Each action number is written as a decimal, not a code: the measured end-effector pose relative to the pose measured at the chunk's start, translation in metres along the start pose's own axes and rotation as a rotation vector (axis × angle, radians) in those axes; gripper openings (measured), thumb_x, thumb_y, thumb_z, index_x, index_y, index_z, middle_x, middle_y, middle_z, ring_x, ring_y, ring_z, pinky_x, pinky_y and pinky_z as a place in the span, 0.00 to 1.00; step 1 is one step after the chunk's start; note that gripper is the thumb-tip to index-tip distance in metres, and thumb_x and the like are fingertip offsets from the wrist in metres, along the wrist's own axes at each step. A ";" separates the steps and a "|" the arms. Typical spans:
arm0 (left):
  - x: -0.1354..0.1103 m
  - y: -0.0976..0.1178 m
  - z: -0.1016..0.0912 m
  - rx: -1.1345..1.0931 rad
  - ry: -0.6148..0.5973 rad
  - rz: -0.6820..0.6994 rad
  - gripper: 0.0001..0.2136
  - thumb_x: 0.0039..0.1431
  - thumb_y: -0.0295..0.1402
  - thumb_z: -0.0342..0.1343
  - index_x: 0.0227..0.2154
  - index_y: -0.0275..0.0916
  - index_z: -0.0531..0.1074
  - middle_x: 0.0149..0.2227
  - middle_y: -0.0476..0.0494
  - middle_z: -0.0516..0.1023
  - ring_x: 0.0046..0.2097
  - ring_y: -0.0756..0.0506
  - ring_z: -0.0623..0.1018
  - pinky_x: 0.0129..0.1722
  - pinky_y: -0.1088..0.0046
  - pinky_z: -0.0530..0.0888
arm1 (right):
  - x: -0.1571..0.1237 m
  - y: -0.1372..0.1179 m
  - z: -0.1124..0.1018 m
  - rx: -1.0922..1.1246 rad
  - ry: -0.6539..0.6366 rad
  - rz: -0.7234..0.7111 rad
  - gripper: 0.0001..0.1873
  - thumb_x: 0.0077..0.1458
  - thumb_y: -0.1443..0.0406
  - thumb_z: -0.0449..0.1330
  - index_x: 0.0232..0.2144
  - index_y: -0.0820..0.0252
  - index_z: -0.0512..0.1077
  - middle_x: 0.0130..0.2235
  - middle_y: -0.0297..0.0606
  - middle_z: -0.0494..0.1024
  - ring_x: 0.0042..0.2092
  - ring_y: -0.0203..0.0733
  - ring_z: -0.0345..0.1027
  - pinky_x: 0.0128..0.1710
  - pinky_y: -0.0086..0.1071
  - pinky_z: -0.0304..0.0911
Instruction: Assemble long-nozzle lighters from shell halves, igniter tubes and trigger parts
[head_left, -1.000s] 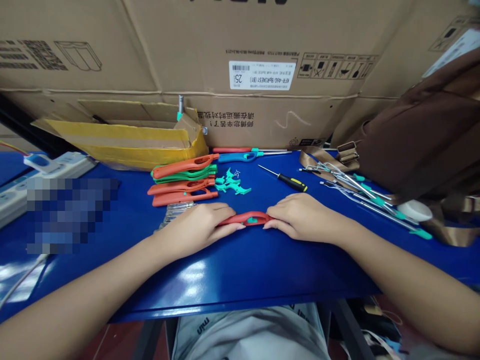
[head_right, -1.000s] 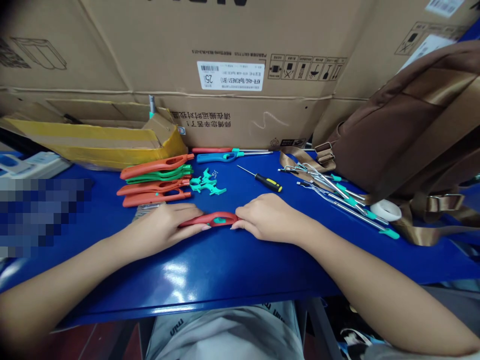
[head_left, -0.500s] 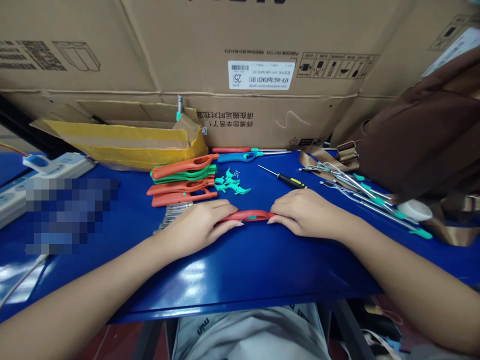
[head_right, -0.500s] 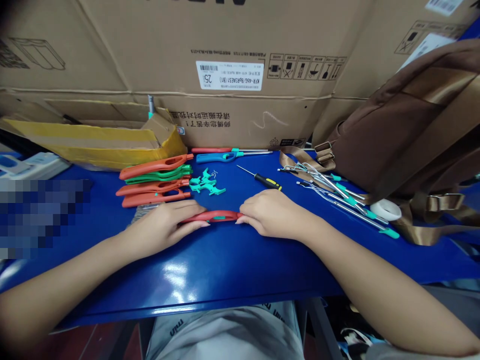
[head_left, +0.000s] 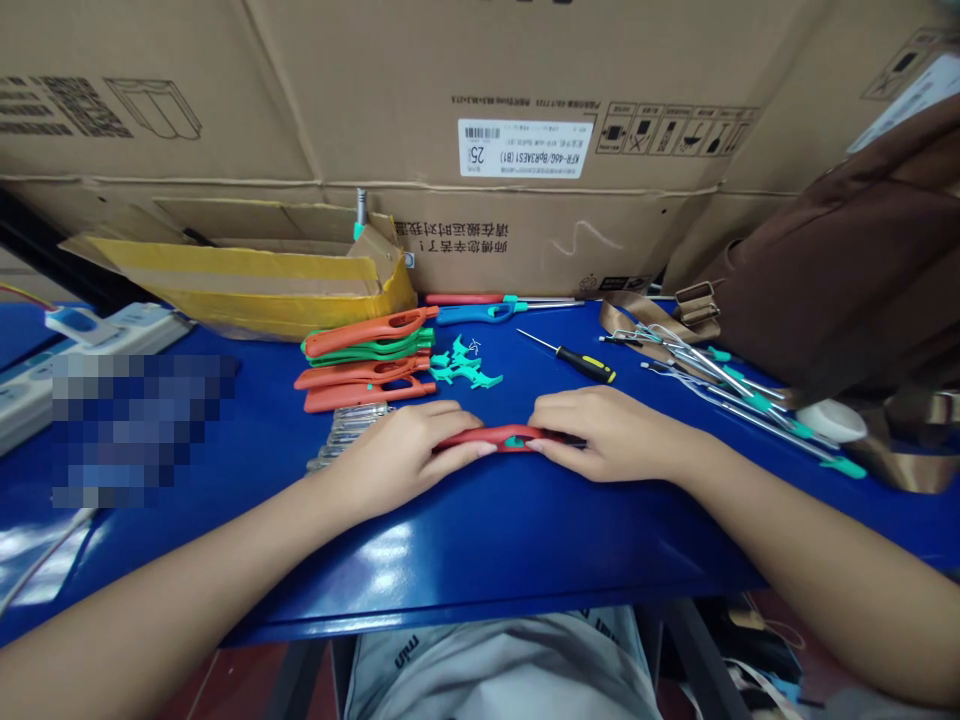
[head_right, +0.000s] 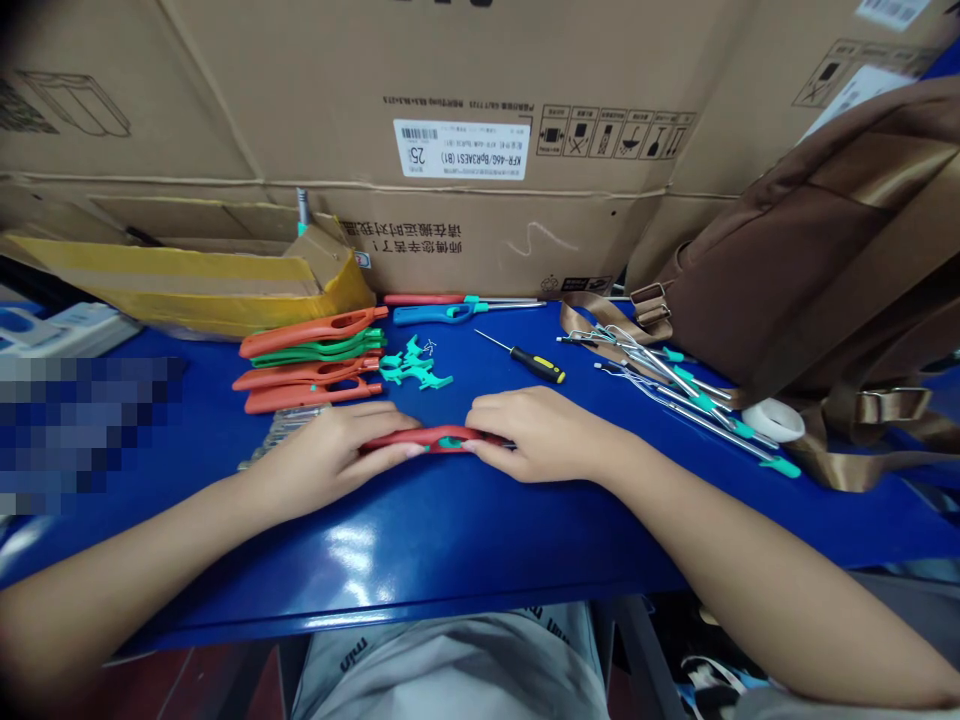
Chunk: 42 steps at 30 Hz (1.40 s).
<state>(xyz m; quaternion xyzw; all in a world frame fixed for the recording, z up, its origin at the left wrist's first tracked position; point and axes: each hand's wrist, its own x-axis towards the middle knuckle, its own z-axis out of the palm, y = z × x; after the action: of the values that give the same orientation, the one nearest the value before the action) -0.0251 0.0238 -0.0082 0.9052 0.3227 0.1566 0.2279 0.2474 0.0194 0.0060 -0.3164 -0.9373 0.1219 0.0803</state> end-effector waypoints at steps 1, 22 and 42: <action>0.000 -0.001 -0.001 -0.006 0.012 -0.020 0.18 0.74 0.43 0.43 0.47 0.38 0.75 0.42 0.43 0.80 0.43 0.45 0.78 0.44 0.70 0.70 | 0.000 0.002 -0.001 -0.006 0.028 0.000 0.11 0.69 0.62 0.52 0.36 0.59 0.71 0.35 0.37 0.74 0.36 0.39 0.67 0.36 0.32 0.59; -0.002 -0.007 -0.005 0.251 -0.029 -0.004 0.17 0.63 0.44 0.60 0.49 0.40 0.75 0.45 0.44 0.78 0.46 0.42 0.78 0.45 0.67 0.74 | -0.001 0.009 -0.007 -0.253 0.247 0.177 0.14 0.68 0.57 0.55 0.38 0.59 0.75 0.40 0.40 0.77 0.43 0.47 0.69 0.44 0.39 0.62; -0.005 -0.006 -0.001 0.172 -0.006 -0.053 0.16 0.63 0.39 0.61 0.51 0.38 0.76 0.44 0.42 0.76 0.47 0.41 0.77 0.48 0.63 0.75 | 0.000 0.027 -0.005 -0.209 0.131 0.695 0.06 0.64 0.60 0.55 0.41 0.55 0.68 0.38 0.38 0.81 0.37 0.48 0.74 0.27 0.32 0.54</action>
<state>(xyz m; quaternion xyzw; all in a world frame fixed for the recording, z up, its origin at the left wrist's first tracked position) -0.0318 0.0249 -0.0109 0.9131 0.3580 0.1195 0.1542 0.2642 0.0407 0.0035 -0.6294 -0.7743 0.0250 0.0612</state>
